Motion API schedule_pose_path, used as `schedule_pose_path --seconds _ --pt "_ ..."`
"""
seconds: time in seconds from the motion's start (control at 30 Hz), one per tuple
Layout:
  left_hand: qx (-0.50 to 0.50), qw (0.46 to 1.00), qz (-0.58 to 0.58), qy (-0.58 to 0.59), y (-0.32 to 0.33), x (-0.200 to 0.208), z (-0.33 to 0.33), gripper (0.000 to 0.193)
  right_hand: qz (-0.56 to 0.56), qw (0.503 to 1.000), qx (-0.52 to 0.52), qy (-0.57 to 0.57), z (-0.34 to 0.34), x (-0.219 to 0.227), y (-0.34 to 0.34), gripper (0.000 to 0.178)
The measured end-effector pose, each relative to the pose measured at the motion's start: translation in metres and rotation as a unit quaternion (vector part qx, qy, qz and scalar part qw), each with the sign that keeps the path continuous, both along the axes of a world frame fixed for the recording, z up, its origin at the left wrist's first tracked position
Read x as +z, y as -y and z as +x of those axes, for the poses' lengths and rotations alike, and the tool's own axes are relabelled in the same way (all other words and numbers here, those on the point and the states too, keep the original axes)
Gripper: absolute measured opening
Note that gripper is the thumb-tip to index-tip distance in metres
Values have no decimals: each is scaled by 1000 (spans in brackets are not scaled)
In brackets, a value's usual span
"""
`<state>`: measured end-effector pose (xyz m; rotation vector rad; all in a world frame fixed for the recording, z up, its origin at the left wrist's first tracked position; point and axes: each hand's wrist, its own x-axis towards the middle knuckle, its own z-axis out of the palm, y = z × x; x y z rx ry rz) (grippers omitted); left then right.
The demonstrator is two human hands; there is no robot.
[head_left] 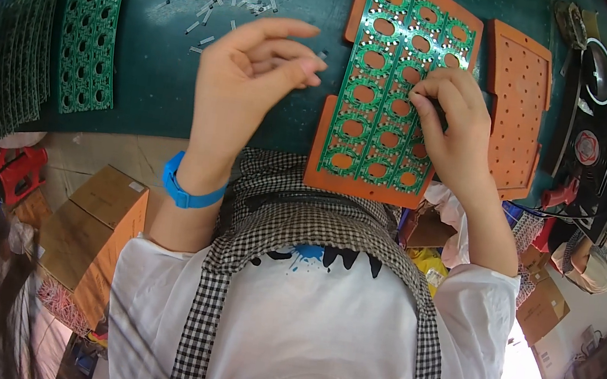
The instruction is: The person inserts small electronic components into a printed circuit board by hand, which is held in a jig.
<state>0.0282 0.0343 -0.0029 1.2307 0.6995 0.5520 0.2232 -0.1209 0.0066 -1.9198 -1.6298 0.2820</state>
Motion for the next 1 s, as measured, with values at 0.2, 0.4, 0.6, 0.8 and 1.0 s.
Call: schedule_pose_path --seconds 0.2,0.4,0.6,0.8,1.0 --pt "-42 998 -47 -8 22 9 11 35 27 995 39 91 -1 5 1 17" --pt "-58 997 -42 7 30 11 17 39 -4 989 76 123 5 14 -6 22" --pt "-71 993 -87 35 35 10 18 41 9 985 82 150 1 16 1 25" --pt "-177 973 -148 27 39 24 18 48 58 988 100 -97 -7 26 9 25" --pt "-164 982 -94 -22 31 21 20 44 10 993 34 -116 14 23 -4 8"
